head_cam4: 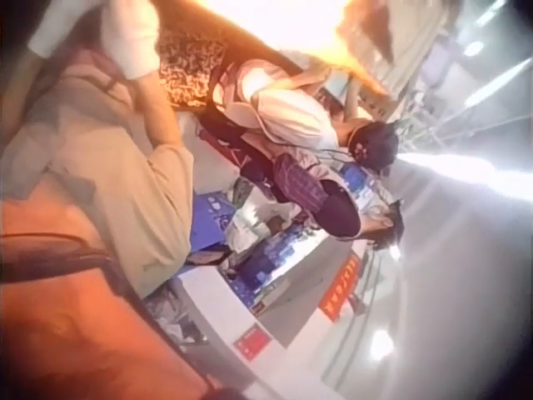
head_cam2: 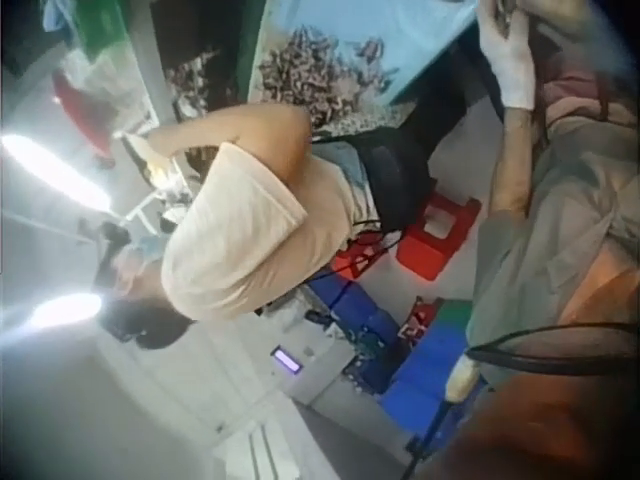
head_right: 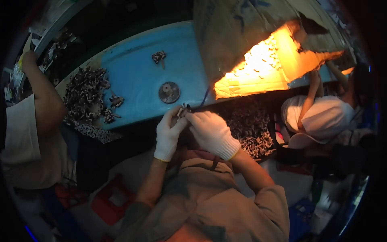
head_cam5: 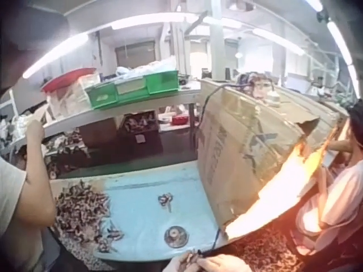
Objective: The person assembles small industrial rubber grommets and plastic parts by hand at a factory workbench, then inspects the assembled components.
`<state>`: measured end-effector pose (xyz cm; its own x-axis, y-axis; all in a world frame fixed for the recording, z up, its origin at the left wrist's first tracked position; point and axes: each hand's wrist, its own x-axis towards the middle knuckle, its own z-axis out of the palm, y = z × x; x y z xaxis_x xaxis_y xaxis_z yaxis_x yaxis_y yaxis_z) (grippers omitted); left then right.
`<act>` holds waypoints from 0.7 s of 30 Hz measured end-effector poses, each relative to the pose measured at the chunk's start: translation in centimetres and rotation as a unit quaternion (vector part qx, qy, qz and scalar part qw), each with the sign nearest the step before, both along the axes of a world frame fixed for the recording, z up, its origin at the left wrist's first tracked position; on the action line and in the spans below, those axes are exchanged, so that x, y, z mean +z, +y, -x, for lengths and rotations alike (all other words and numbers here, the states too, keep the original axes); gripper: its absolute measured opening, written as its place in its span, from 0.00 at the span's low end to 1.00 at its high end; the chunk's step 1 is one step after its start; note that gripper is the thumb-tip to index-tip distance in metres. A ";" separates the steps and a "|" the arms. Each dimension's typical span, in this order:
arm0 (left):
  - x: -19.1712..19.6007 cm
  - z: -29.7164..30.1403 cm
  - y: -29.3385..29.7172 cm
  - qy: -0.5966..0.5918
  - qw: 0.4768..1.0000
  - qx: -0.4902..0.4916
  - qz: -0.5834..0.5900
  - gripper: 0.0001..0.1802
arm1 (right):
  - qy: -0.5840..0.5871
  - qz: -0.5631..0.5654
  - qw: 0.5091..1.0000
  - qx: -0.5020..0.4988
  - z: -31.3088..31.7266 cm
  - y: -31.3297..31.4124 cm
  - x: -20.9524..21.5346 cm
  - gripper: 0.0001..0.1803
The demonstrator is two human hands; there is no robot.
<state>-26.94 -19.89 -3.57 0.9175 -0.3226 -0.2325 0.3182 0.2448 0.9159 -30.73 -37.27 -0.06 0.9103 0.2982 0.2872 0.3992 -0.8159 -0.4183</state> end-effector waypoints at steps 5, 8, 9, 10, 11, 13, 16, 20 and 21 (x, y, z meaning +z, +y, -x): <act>0.2 -0.5 1.6 0.043 0.998 0.024 0.035 0.28 | -0.030 -0.048 0.997 -0.053 -0.6 0.3 0.6 0.22; 0.9 -1.2 1.4 0.036 0.995 0.035 0.091 0.27 | 0.187 -0.163 0.953 -0.174 -4.2 1.4 1.6 0.27; 0.9 -1.9 1.6 0.004 0.999 0.017 0.051 0.26 | 0.189 -0.161 0.954 -0.170 -5.6 1.6 1.8 0.27; 0.7 -2.8 1.6 -0.030 0.999 -0.006 0.011 0.26 | 0.233 -0.170 0.948 -0.135 -7.2 1.6 2.0 0.28; 0.6 -3.5 1.8 -0.054 0.997 0.004 -0.046 0.27 | 0.276 -0.178 0.939 -0.101 -8.4 1.6 2.1 0.30; 0.9 -4.8 2.0 -0.128 0.980 0.063 -0.142 0.29 | 0.257 -0.196 0.938 -0.126 -10.4 1.3 2.1 0.30; 0.0 -7.2 1.6 -0.172 0.941 0.124 -0.265 0.32 | 0.129 -0.160 0.969 -0.137 -12.5 1.9 1.4 0.27; -0.2 -9.5 1.4 -0.172 0.926 0.026 -0.335 0.27 | 0.177 -0.020 0.976 -0.128 -14.1 2.6 1.8 0.29; -0.6 -9.9 1.6 -0.193 0.921 0.008 -0.338 0.26 | 0.174 0.007 0.978 -0.119 -14.3 2.8 1.9 0.28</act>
